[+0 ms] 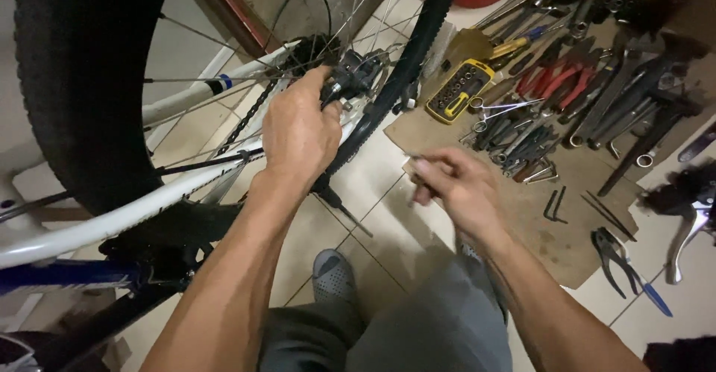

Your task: The person works on the rear derailleur of a bicycle, using a hex key to tighten screws and a cloth to wipe the component. They repeatedly adjust the derailleur and chain area while handling tools and a rag.

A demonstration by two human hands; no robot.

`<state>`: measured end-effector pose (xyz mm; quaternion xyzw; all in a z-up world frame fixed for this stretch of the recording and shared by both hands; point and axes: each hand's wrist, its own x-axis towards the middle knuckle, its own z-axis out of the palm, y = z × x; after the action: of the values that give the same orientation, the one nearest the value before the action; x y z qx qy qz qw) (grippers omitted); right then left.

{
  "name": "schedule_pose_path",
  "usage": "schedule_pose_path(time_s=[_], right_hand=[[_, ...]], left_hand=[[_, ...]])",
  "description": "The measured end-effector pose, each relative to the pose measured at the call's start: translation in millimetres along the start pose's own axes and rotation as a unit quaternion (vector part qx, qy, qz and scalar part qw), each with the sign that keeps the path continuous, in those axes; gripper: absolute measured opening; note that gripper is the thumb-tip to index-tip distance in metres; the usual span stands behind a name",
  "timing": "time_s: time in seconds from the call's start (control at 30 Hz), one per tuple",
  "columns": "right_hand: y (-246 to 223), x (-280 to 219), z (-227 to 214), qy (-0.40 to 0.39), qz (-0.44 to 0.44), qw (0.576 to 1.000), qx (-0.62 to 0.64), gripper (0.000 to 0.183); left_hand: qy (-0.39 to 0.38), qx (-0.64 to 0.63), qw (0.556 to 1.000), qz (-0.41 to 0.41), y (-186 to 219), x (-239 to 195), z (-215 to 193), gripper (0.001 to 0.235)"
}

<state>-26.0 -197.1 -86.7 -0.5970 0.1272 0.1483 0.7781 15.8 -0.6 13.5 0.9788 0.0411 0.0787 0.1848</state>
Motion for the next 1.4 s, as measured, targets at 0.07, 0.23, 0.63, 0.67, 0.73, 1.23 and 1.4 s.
schedule_pose_path(time_s=[0.07,0.23,0.63,0.67,0.73,1.23,1.4], right_hand=[[-12,5,24,-0.010,0.005,0.998,0.055,0.041],[-18,26,61,-0.039,0.006,0.994,0.102,0.036],[-7,42,91,-0.007,0.019,0.990,0.136,0.024],[-6,43,91,-0.007,0.020,0.990,0.136,0.024],[-6,45,91,-0.005,0.020,0.991,0.131,0.022],[-8,35,105,0.053,-0.112,0.992,0.035,0.013],[9,44,101,0.008,-0.111,0.989,0.100,0.017]], left_hand=[[0.004,-0.002,1.000,0.000,0,0,0,0.041],[-0.014,0.027,0.999,-0.027,4,-2,-4,0.030],[-0.061,0.033,0.996,-0.052,-2,7,-7,0.026],[-0.061,0.033,0.996,-0.052,-3,7,-7,0.026],[-0.067,0.021,0.996,-0.054,-4,8,-6,0.028],[-0.056,-0.010,0.997,-0.049,-2,6,-11,0.029],[-0.077,-0.004,0.995,-0.062,-1,6,-11,0.034]])
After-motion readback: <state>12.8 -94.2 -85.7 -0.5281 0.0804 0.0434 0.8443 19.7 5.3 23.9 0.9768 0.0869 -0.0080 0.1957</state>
